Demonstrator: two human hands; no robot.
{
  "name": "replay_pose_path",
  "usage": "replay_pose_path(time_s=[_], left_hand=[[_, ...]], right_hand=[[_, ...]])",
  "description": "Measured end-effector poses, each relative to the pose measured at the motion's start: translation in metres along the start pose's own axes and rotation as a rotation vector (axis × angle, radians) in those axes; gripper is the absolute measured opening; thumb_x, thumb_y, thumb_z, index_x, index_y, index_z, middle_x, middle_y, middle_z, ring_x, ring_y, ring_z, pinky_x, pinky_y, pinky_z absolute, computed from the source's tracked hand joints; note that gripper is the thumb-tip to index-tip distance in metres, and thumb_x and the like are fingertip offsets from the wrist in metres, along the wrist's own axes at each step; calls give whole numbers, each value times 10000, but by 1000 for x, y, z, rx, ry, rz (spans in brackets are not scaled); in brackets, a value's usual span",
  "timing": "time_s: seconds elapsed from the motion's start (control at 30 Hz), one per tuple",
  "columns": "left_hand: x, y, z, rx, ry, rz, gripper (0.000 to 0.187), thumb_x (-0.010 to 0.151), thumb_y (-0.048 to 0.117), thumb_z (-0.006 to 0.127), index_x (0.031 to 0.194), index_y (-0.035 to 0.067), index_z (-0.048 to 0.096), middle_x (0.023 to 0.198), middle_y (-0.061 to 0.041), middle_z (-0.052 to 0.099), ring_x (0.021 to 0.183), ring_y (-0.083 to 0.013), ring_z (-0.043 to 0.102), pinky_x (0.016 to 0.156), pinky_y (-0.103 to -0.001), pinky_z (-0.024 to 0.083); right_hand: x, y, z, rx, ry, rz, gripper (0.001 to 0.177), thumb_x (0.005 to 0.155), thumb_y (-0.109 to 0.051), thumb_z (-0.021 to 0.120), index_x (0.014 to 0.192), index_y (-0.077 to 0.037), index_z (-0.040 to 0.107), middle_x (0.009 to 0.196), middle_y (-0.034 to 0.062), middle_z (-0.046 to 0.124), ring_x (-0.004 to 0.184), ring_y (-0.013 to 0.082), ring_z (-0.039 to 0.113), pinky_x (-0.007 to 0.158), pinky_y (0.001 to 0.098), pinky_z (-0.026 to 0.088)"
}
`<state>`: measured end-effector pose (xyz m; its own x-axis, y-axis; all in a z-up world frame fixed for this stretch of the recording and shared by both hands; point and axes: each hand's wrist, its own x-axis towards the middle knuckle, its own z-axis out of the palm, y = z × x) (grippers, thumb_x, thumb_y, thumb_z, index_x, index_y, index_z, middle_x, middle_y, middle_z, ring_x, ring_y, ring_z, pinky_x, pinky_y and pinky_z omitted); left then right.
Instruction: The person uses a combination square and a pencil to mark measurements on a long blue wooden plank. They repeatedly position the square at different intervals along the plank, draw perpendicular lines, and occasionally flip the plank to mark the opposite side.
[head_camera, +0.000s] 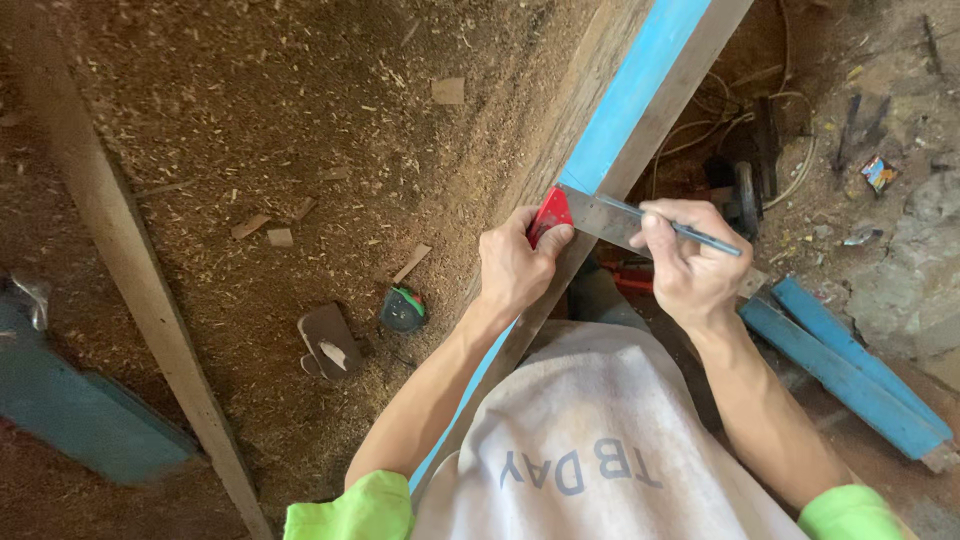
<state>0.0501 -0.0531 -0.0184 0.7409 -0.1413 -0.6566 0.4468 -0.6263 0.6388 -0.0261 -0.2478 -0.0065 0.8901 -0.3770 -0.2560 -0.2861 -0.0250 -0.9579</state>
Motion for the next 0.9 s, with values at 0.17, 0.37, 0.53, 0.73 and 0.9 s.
replay_pose_path(time_s=[0.17,0.37,0.53,0.73,0.9], left_hand=[[4,-3,-3,26,8,55,355,851,333,794,1047,41,755,791,-176,749,723,-290,749,700,-403,580],[-24,21,-1,-91,36,126,348,843,335,807,1072,78,761,813,-158,749,721,-284,759,702,-394,590],[-75,14,-4,-113,-142,558,519,830,362,849,1222,64,686,1109,-179,731,1020,-347,715,896,-422,573],[-156,-96,-70,302,110,238,898,655,553,878,1308,10,588,1330,-249,610,1229,-442,560,1027,-505,434],[-246,-187,-60,456,-2,-240,761,701,365,841,1348,86,553,1240,-190,647,1179,-385,599,1014,-470,471]], right_hand=[[-12,-1,-33,-246,91,-51,83,1092,-22,634,1086,60,624,1005,178,715,801,203,726,695,274,602],[-31,-15,-7,-39,49,293,398,1123,-312,435,1075,13,659,1019,129,735,937,203,720,877,325,596],[-34,-44,27,217,19,199,328,1125,-289,507,1051,14,609,929,141,658,785,176,591,734,320,506],[-1,-98,9,206,43,-259,372,1062,-271,701,989,-84,389,931,103,607,689,113,499,671,257,466],[15,-107,2,-34,-233,-223,584,822,-28,860,1009,-96,311,939,71,558,714,91,504,665,244,459]])
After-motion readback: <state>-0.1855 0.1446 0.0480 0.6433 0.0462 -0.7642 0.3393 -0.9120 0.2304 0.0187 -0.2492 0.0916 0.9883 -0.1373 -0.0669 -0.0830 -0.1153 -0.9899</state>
